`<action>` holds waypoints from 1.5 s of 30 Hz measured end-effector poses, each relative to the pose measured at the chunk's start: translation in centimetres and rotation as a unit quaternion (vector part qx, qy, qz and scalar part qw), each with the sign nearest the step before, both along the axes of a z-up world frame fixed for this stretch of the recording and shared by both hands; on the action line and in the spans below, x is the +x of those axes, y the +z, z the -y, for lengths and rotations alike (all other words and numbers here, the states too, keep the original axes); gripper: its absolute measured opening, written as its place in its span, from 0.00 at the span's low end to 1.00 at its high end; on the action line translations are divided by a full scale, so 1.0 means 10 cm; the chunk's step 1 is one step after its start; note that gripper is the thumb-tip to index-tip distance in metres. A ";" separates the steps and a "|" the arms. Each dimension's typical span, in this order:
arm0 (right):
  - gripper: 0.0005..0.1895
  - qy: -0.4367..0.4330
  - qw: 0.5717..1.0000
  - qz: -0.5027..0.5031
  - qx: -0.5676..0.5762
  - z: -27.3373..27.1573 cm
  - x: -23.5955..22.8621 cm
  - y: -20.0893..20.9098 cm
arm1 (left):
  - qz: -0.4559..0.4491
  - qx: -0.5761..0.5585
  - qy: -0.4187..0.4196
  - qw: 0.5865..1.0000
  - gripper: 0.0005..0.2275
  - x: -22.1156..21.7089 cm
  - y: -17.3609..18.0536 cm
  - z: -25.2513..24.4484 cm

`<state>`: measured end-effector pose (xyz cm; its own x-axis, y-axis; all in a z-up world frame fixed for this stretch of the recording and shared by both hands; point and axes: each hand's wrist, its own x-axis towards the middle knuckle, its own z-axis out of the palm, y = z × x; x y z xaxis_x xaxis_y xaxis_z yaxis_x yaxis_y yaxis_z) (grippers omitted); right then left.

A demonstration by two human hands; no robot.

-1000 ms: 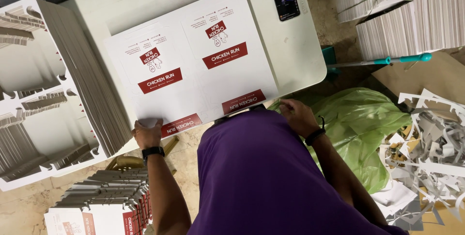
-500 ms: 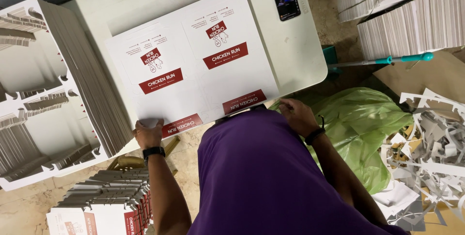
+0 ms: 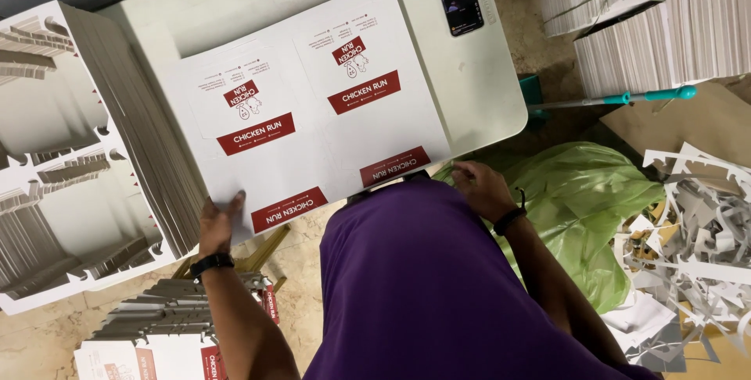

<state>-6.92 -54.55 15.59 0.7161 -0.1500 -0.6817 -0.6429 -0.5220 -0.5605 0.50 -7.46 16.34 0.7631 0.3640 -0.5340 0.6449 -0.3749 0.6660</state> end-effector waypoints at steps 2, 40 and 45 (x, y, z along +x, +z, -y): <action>0.25 0.004 1.000 0.005 -0.005 -0.01 0.02 0.01 | 0.011 -0.018 -0.001 1.000 0.28 0.01 0.05 0.07; 0.42 -0.024 0.997 0.026 -0.065 -0.32 0.59 -0.87 | -0.035 -0.012 0.025 0.999 0.21 0.11 0.88 0.35; 0.40 -0.061 0.995 0.010 -0.085 -0.23 0.66 -1.09 | 0.013 -0.014 0.050 0.999 0.16 -0.19 1.18 0.61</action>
